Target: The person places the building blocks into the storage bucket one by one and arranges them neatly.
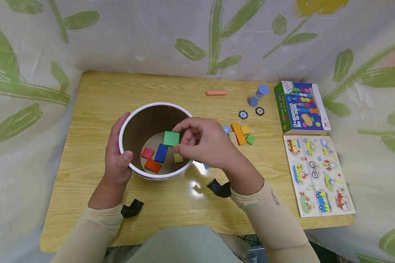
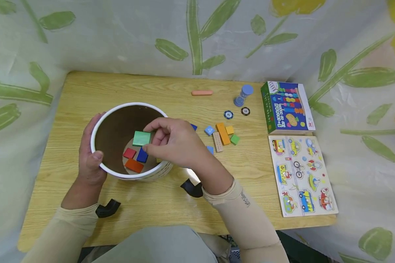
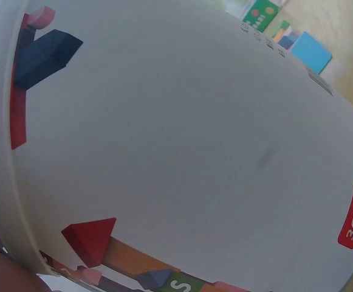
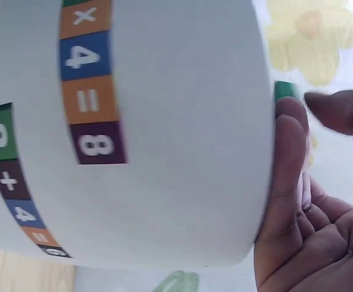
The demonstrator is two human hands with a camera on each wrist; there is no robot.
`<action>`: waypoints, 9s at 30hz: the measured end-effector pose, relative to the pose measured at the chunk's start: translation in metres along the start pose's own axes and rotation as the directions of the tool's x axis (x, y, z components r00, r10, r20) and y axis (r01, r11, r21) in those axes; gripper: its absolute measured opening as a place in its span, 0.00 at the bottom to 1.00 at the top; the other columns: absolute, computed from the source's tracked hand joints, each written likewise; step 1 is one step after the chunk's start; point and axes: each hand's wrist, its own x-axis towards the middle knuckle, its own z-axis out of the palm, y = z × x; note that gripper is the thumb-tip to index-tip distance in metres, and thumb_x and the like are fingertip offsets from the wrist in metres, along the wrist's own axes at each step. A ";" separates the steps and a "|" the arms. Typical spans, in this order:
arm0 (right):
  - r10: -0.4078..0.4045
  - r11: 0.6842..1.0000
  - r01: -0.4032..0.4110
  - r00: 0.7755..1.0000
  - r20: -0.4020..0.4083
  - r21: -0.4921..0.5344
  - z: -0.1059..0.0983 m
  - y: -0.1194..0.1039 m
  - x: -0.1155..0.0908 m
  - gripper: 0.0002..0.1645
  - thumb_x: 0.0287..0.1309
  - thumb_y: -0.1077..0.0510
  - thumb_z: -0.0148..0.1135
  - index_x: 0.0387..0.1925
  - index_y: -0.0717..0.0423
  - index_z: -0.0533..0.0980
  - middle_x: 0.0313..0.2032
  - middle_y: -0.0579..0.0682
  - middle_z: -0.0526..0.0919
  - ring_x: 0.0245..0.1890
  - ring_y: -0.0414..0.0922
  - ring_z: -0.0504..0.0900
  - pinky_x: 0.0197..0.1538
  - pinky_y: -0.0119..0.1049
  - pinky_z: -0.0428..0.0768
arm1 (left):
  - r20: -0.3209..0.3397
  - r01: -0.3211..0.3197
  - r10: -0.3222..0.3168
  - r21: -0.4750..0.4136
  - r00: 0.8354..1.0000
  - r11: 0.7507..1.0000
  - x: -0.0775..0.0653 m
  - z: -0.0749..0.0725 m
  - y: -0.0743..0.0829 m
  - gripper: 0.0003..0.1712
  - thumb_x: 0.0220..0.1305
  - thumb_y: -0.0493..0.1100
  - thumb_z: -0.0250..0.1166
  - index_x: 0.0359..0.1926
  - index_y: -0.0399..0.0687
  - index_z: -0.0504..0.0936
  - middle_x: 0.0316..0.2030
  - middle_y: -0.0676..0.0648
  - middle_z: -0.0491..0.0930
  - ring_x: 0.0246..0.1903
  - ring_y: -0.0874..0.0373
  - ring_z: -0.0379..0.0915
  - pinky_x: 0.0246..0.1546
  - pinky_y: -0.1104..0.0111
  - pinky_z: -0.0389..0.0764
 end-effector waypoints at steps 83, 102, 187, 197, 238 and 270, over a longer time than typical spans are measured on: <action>0.059 0.822 -0.213 0.954 -0.292 -0.529 -0.075 0.137 -0.035 0.16 0.49 0.55 0.66 0.41 0.53 0.77 0.23 0.42 0.78 0.22 0.41 0.75 0.27 0.36 0.75 | 0.013 0.013 -0.013 0.014 1.000 1.000 0.001 0.001 0.003 0.46 0.50 0.45 0.62 0.69 0.37 0.56 0.64 0.30 0.55 0.62 0.32 0.47 0.60 0.56 0.64; -0.115 0.877 0.106 0.993 0.008 -0.469 -0.031 0.022 -0.009 0.14 0.46 0.56 0.68 0.39 0.47 0.78 0.23 0.38 0.77 0.19 0.34 0.74 0.25 0.32 0.75 | 0.011 0.007 -0.008 0.016 1.000 1.000 0.000 0.002 0.002 0.46 0.51 0.47 0.63 0.69 0.37 0.56 0.64 0.28 0.54 0.62 0.31 0.47 0.60 0.56 0.63; -0.146 0.902 0.118 0.989 -0.038 -0.416 -0.063 0.037 -0.026 0.15 0.48 0.59 0.69 0.40 0.47 0.78 0.21 0.41 0.77 0.16 0.39 0.71 0.20 0.34 0.70 | -0.019 0.025 -0.025 0.004 1.000 1.000 -0.002 -0.002 0.000 0.44 0.50 0.42 0.61 0.69 0.39 0.58 0.65 0.32 0.56 0.63 0.36 0.49 0.60 0.54 0.60; -0.194 0.924 0.169 0.980 -0.040 -0.344 -0.046 0.036 -0.016 0.16 0.47 0.58 0.71 0.41 0.49 0.78 0.21 0.42 0.77 0.17 0.39 0.74 0.25 0.34 0.76 | -0.026 0.021 -0.021 -0.004 0.999 1.000 -0.003 -0.001 0.000 0.43 0.50 0.42 0.61 0.69 0.39 0.58 0.65 0.32 0.56 0.63 0.35 0.49 0.60 0.55 0.60; 0.266 0.830 -0.393 0.902 -0.339 -0.396 -0.048 0.236 -0.021 0.16 0.48 0.53 0.67 0.42 0.49 0.77 0.24 0.46 0.76 0.23 0.43 0.72 0.27 0.35 0.70 | -0.010 0.032 -0.032 -0.006 0.999 0.999 -0.003 0.001 0.002 0.45 0.50 0.43 0.64 0.69 0.41 0.58 0.66 0.33 0.56 0.64 0.38 0.49 0.60 0.54 0.61; -0.164 0.869 0.169 0.985 0.052 -0.464 -0.026 0.024 -0.010 0.14 0.48 0.58 0.65 0.40 0.49 0.79 0.19 0.38 0.75 0.17 0.35 0.72 0.24 0.32 0.73 | -0.014 0.044 -0.044 0.023 0.999 0.999 -0.005 0.000 0.002 0.44 0.51 0.43 0.62 0.70 0.42 0.56 0.66 0.33 0.55 0.64 0.36 0.48 0.60 0.55 0.62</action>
